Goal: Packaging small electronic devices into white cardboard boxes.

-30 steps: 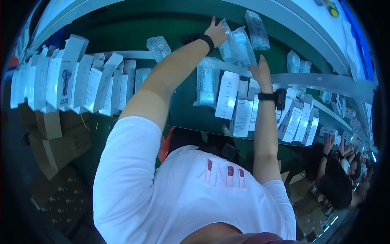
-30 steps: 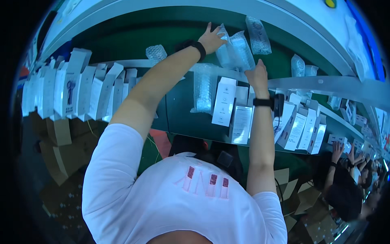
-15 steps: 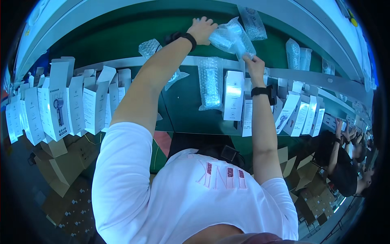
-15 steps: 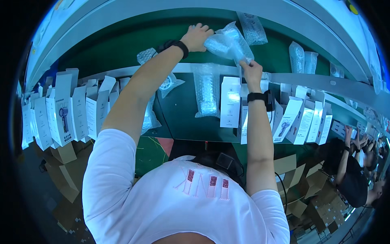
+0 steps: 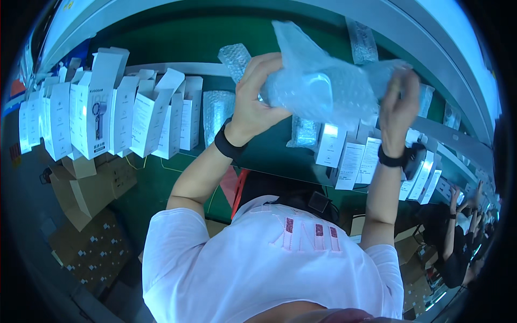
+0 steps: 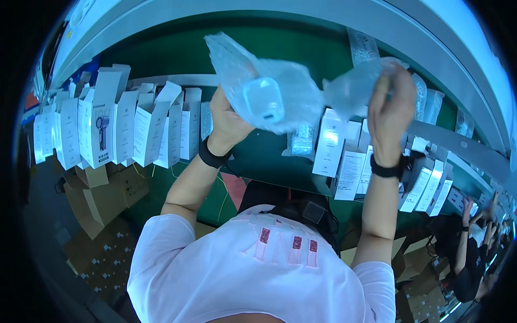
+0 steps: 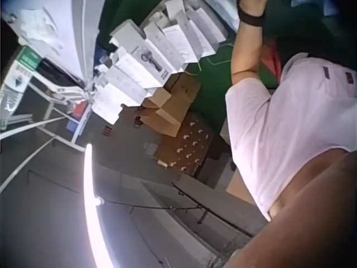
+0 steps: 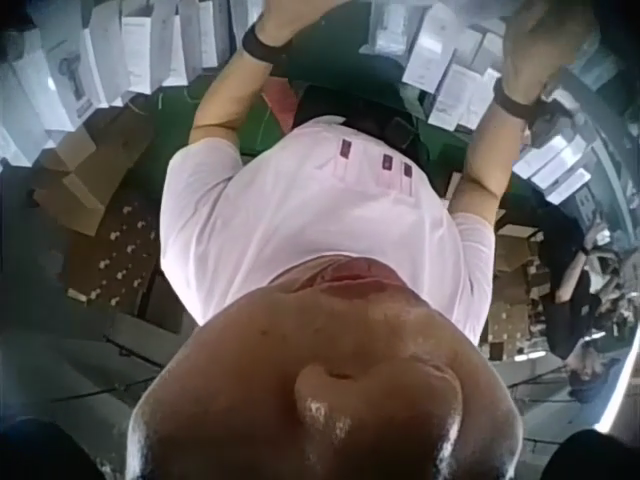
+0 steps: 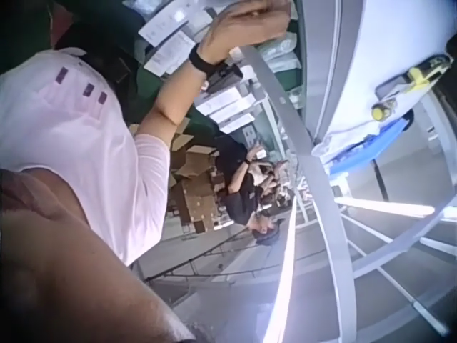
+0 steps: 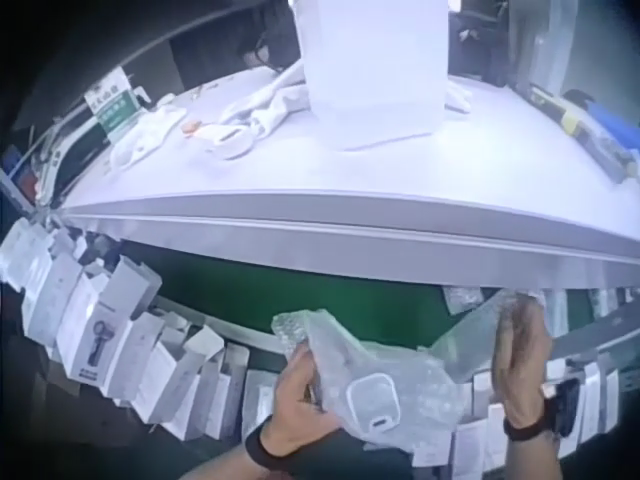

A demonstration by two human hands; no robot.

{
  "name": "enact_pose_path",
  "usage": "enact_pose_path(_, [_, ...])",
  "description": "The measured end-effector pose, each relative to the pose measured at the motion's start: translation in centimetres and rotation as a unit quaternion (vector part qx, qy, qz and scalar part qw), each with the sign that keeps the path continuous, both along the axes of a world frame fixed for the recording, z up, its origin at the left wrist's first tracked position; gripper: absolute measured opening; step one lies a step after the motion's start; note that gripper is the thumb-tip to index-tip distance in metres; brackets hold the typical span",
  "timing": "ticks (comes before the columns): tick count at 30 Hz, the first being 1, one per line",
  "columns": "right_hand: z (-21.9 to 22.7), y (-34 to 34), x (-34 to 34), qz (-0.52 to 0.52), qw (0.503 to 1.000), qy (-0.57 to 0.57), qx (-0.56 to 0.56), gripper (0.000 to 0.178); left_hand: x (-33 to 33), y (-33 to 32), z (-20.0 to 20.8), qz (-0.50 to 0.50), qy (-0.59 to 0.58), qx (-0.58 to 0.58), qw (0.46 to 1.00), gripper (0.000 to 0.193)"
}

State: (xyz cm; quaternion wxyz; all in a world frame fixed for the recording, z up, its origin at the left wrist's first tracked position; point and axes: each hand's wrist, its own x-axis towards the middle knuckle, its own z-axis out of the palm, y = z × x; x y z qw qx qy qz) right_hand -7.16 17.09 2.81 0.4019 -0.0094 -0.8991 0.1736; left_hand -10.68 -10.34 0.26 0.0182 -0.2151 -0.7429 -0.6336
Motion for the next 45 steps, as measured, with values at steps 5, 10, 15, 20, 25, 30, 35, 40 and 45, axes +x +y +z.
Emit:
enact_pose_path(5, [9.9,-5.2,3.2,0.126,0.988,-0.086,-0.031,0.045,-0.3,-1.1,0.7,0.045,0.174,-0.064,0.982,0.06])
enact_pose_path(10, [9.2,-8.8,1.5,0.335,0.933,-0.133,-0.011,0.032,1.4,-1.7,0.7,0.083,0.094,-0.036,0.991,0.06])
enact_pose_path(15, [9.8,-12.1,2.3,0.378,0.902,-0.2,0.062,0.023,3.4,-1.2,1.7,0.045,-0.09,0.063,0.993,0.05])
enact_pose_path(20, [9.7,-12.7,1.8,0.268,0.946,-0.182,0.003,0.024,4.0,-2.4,3.2,0.003,-0.248,0.115,0.962,0.044])
enact_pose_path(25, [9.2,-13.0,0.8,0.302,0.937,-0.172,0.027,0.023,5.0,-4.1,2.5,-0.128,-0.459,0.411,0.777,0.075])
enact_pose_path(30, [10.4,-14.7,1.2,0.368,0.912,-0.176,0.033,0.029,6.2,-0.4,-1.7,-0.482,-0.388,0.683,0.388,0.086])
enact_pose_path(35, [10.6,-15.5,1.3,0.384,0.907,-0.165,0.05,0.034,6.1,0.4,-3.1,-0.56,-0.332,0.701,0.292,0.085])
enact_pose_path(40, [10.8,-15.2,1.6,0.382,0.906,-0.174,0.061,0.029,5.5,0.6,-2.6,-0.602,-0.283,0.695,0.274,0.09])
enact_pose_path(45, [12.3,-13.7,2.2,0.23,0.96,-0.158,-0.016,0.019,5.0,-4.3,-1.8,-0.111,-0.39,0.47,0.784,0.102])
